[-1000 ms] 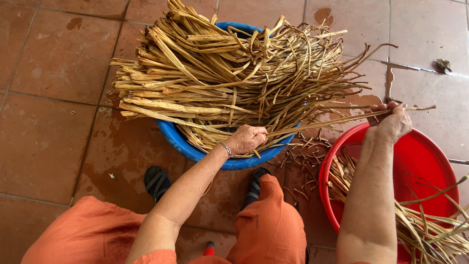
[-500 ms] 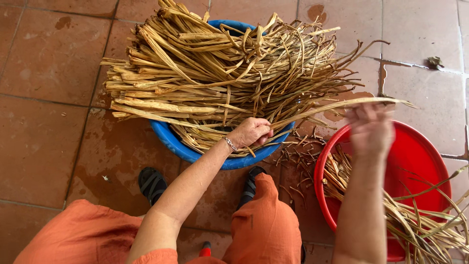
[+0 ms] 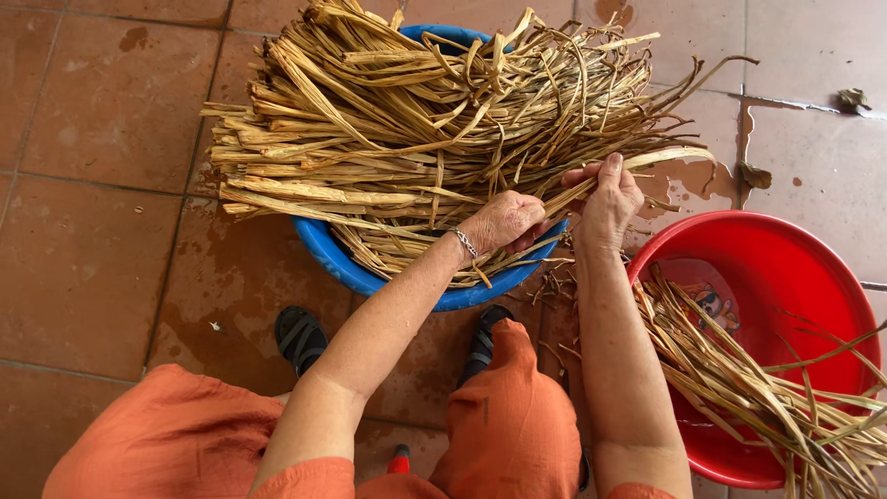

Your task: The person sits on the floor sorting dried leaf strips from a blue basin, pulling individual strips out, stripping off thin fragments, and occasionally cutting pieces with scissors, placing the handled strips into a red bucket beside them.

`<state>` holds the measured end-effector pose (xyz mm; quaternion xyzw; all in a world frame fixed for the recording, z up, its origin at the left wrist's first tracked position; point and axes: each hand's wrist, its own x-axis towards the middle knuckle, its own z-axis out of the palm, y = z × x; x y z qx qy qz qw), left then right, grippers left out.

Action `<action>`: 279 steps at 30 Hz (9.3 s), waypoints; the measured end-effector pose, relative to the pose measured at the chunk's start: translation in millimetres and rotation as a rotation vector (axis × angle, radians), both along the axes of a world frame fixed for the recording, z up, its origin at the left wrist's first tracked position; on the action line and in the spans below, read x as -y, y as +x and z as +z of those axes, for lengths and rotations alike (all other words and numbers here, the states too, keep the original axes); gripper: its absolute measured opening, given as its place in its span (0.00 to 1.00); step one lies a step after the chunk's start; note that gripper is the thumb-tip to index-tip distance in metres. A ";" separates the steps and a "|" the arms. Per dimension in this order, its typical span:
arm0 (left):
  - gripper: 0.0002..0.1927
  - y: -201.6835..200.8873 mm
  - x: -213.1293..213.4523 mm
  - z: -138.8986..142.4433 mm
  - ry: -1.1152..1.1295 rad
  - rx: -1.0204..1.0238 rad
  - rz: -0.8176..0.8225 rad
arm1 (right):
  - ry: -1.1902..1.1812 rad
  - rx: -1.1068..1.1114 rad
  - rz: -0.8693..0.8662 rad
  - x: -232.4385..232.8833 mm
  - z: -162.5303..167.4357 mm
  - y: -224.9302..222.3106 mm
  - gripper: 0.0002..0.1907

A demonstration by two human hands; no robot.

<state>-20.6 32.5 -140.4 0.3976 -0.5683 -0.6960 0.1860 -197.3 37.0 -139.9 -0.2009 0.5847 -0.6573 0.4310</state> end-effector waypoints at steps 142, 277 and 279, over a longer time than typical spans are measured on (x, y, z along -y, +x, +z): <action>0.16 -111.0 -108.1 -43.1 -0.919 0.429 -0.089 | -0.214 0.639 -0.252 -126.4 -71.5 -97.5 0.11; 0.12 192.9 9.0 -209.6 -0.982 1.165 -0.061 | -0.193 -0.156 -0.007 -167.6 -54.2 -130.8 0.12; 0.09 191.2 -2.6 -200.4 -1.029 1.120 -0.095 | -0.218 -0.093 -0.155 -219.4 -70.2 -179.5 0.12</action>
